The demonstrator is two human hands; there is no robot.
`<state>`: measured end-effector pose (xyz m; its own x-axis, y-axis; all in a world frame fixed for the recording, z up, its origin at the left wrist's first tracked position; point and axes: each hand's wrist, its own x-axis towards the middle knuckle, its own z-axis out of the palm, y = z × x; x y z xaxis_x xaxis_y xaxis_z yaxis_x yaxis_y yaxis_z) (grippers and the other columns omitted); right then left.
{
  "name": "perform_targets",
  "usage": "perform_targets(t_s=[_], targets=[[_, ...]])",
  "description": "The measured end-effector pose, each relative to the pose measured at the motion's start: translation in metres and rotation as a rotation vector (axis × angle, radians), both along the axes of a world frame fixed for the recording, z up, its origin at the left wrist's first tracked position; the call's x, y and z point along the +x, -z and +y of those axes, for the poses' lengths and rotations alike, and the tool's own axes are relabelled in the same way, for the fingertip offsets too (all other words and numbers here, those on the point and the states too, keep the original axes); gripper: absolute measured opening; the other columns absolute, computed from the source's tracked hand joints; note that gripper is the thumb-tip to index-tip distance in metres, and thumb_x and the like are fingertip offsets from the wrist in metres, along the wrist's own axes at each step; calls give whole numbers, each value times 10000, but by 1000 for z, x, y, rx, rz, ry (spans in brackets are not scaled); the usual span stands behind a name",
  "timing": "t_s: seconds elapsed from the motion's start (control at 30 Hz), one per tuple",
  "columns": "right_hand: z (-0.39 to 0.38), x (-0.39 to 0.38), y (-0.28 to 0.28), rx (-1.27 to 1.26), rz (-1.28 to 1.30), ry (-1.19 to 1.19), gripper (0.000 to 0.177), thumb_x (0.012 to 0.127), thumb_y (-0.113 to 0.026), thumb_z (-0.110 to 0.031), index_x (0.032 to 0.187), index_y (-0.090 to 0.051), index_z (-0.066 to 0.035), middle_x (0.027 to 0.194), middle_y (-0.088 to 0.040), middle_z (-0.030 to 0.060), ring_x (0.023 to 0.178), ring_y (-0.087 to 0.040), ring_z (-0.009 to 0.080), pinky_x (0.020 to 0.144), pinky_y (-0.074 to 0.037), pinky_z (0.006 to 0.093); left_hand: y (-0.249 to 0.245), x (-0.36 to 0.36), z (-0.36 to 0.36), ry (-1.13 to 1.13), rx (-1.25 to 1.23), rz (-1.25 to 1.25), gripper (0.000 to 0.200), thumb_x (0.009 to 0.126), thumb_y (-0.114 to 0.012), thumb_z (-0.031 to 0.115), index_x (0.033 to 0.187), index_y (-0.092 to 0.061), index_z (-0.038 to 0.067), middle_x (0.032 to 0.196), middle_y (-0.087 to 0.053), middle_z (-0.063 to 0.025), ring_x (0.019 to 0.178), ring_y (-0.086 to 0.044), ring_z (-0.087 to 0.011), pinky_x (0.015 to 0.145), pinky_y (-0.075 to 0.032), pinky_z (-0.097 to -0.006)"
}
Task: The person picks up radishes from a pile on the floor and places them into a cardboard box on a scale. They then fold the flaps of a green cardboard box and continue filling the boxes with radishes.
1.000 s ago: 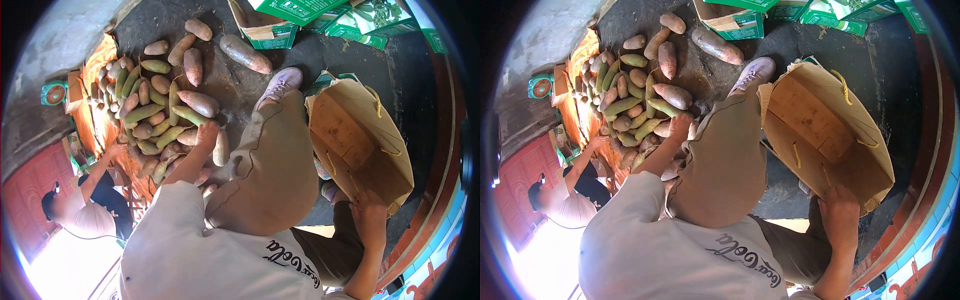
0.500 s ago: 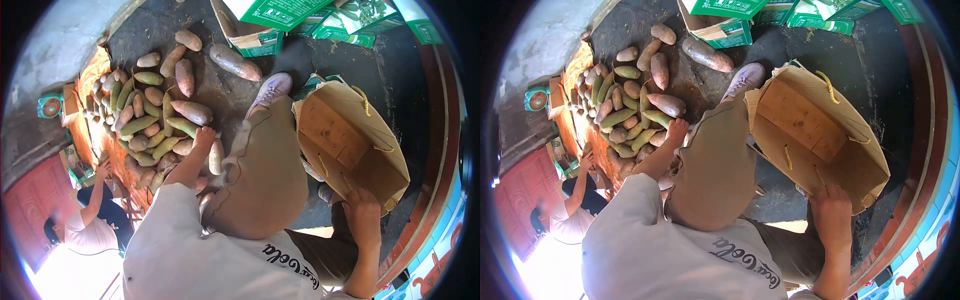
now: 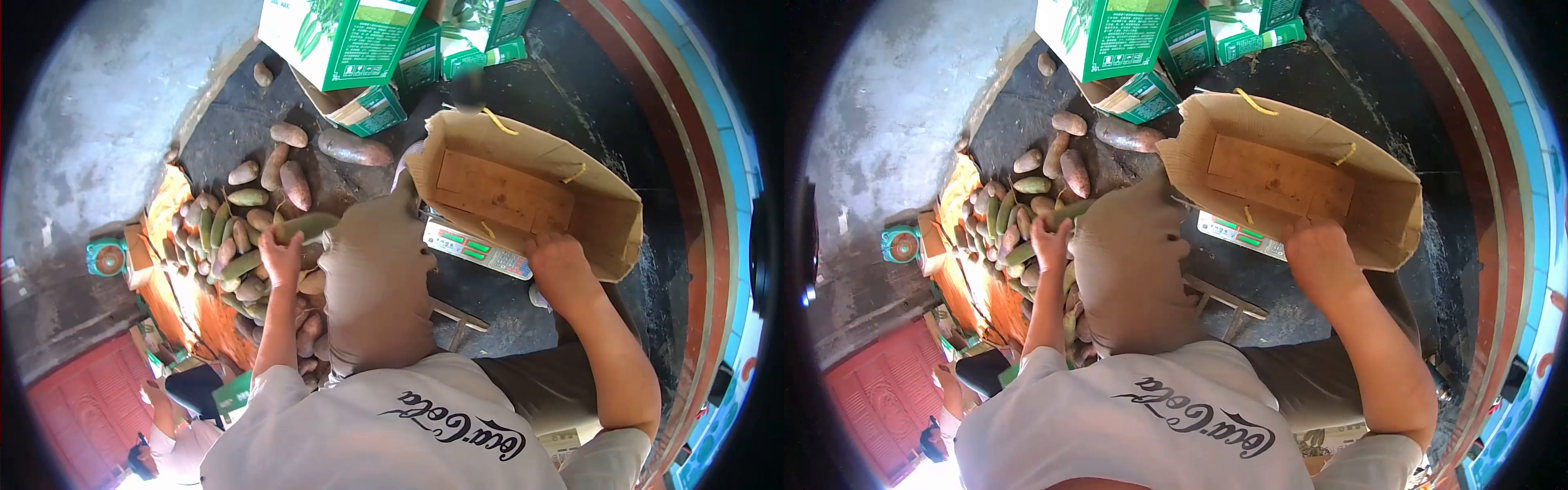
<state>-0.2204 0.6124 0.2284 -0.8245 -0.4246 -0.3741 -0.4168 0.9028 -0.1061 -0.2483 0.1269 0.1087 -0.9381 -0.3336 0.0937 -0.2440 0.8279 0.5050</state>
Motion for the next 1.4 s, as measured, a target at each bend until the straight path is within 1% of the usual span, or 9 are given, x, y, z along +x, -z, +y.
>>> perform_targets(t_s=[0.2, 0.4, 0.5, 0.7, 0.8, 0.93, 1.2, 1.27, 1.4], targets=[[-2, -2, 2, 102, -60, -50, 95, 726, -593, -73, 793, -661, -80, 763, -651, 90, 763, -654, 230, 630, -500, 334, -174, -45, 93, 133, 352, 378, 456, 745, -746, 92, 1122, -507, 0, 1029, -541, -98, 939, -551, -170, 823, -474, -306], [-13, -8, -12, 222, -147, -68, 130, 782, -605, -92, 853, -712, -109, 873, -699, 69, 825, -684, 224, 636, -530, 334, -234, -56, 182, 386, 656, 266, 442, 756, -738, 66, 1124, -506, -9, 975, -601, -86, 895, -592, -146, 800, -498, -274], [-16, -7, -8, 240, -145, -57, 142, 788, -603, -97, 873, -715, -111, 889, -701, 64, 843, -684, 224, 638, -530, 342, -222, -68, 222, 558, 644, 20, 389, 787, -719, 119, 1104, -538, -15, 1000, -609, -94, 926, -582, -162, 827, -480, -301], [-15, -4, 0, 190, -59, -50, 119, 759, -590, -89, 780, -707, -103, 817, -693, 82, 777, -686, 240, 623, -530, 342, -167, -92, 296, 804, 257, -221, 475, 672, -801, 309, 959, -582, 0, 826, -571, -66, 787, -558, -170, 680, -457, -305], [-17, -7, 1, 182, -71, -40, 132, 774, -584, -89, 808, -710, -103, 850, -696, 86, 801, -686, 234, 635, -532, 345, -164, -98, 322, 877, 186, -273, 514, 654, -795, 314, 966, -588, -39, 882, -621, -147, 815, -610, -244, 722, -484, -343], [-16, -10, -7, 213, -110, -44, 151, 799, -576, -97, 845, -720, -105, 865, -702, 77, 831, -687, 219, 658, -535, 346, -151, -111, 331, 860, 528, -571, 454, 716, -771, 230, 1027, -564, -28, 872, -586, -85, 848, -589, -187, 714, -494, -325], [-9, -8, -2, 152, 27, -65, 101, 743, -583, -57, 782, -676, -72, 762, -676, 102, 735, -679, 251, 602, -530, 354, -173, -125, 240, 892, 664, -339, 477, 854, -648, 281, 1228, -530, 10, 1167, -603, -135, 1038, -572, -183, 902, -445, -322], [-12, -7, -2, 151, 73, -61, 114, 750, -591, -80, 775, -701, -90, 795, -687, 93, 734, -685, 226, 589, -533, 332, -177, -114, 202, 758, 599, -268, 398, 877, -624, 269, 1166, -579, -2, 1125, -616, -104, 1027, -568, -157, 910, -436, -303], [-11, -6, 4, 155, 23, -80, 91, 729, -593, -55, 781, -665, -67, 777, -672, 115, 716, -673, 247, 592, -527, 349, -111, -89, 110, 468, 341, -232, 342, 842, -631, 239, 1091, -605, 6, 999, -660, -103, 935, -615, -174, 829, -479, -310]])
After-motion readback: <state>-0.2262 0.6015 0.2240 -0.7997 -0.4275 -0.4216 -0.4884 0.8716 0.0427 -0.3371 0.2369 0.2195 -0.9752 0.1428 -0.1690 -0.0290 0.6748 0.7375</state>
